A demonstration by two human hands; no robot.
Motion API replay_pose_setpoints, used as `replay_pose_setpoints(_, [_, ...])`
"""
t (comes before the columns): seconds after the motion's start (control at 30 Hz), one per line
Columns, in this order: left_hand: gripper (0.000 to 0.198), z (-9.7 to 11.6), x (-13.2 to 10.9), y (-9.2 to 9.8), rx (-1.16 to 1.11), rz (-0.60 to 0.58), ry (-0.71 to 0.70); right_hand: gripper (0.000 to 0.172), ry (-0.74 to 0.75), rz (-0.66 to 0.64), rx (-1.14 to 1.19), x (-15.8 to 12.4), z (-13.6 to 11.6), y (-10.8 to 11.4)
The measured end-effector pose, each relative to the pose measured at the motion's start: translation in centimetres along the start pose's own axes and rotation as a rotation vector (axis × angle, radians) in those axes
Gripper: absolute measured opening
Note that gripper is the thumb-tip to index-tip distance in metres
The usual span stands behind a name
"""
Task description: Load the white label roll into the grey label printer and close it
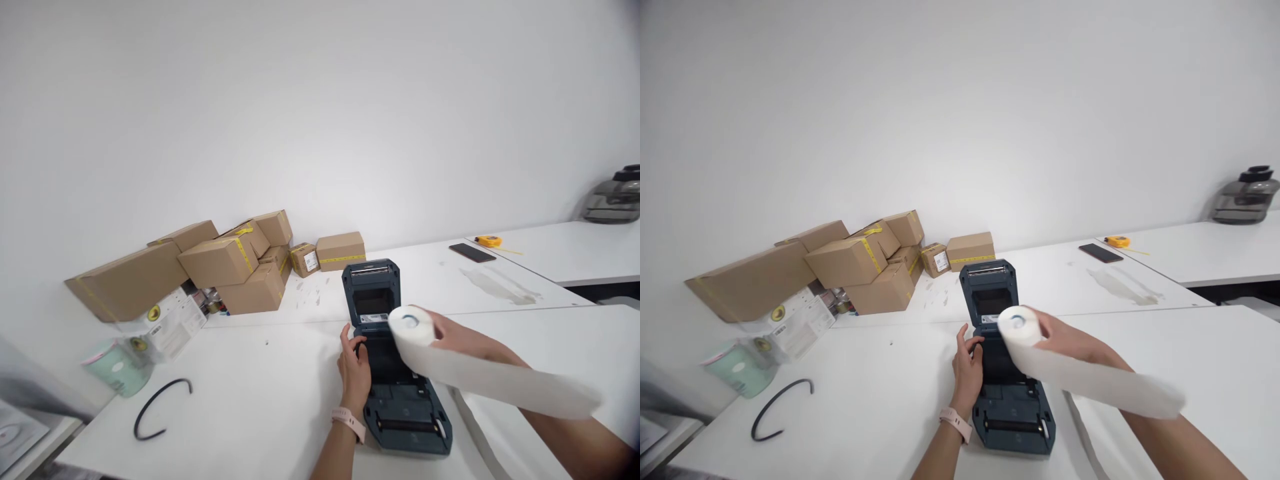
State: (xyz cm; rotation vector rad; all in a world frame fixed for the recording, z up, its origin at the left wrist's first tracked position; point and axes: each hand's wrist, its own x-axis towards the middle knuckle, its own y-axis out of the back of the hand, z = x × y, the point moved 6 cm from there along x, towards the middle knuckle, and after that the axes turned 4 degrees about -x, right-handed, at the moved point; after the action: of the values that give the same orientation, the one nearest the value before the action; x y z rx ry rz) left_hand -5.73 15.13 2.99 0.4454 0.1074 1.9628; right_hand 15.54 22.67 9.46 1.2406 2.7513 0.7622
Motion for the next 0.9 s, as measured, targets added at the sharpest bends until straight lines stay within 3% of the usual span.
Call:
replay_pose_setpoints(0.07, [0.041, 0.0, 0.0, 0.1, -0.031, -0.009, 0.002, 0.063, 0.056, -0.195, -0.087, 1.7, -2.3, -2.7])
replay_pose_setpoints(0.13, [0.034, -0.1, 0.0, 0.1, -0.050, -0.013, 0.022, 0.063, 0.051, -0.304, -0.191, 3.0, -2.9, -4.6])
replay_pose_setpoints(0.3, [0.025, -0.6, 0.3, 0.1, -0.064, 0.002, 0.063, 0.067, -0.016, -0.354, -0.472, 4.7, -0.9, -6.0])
replay_pose_setpoints(0.47, [0.025, -0.8, 0.3, 0.0, -0.055, 0.000, 0.073, 0.084, -0.080, -0.446, -0.739, 5.4, 0.6, -7.8])
replay_pose_setpoints(0.6, [0.025, -0.5, 0.4, 0.0, -0.038, -0.004, 0.039, 0.085, -0.100, -0.457, -0.859, 5.7, 1.7, -9.1])
replay_pose_setpoints(0.77, [0.027, -0.5, 0.6, -0.1, -0.011, -0.014, 0.041, 0.083, -0.040, -0.367, -0.929, 5.5, 2.8, -9.8])
replay_pose_setpoints(0.87, [0.025, -0.5, 0.4, -0.1, 0.014, -0.029, 0.024, 0.081, 0.008, -0.326, -0.914, 5.0, 2.1, -9.4])
replay_pose_setpoints(0.9, [0.025, -0.6, 0.3, -0.1, 0.022, -0.037, 0.022, 0.073, 0.038, -0.311, -0.859, 4.8, 1.4, -9.1])
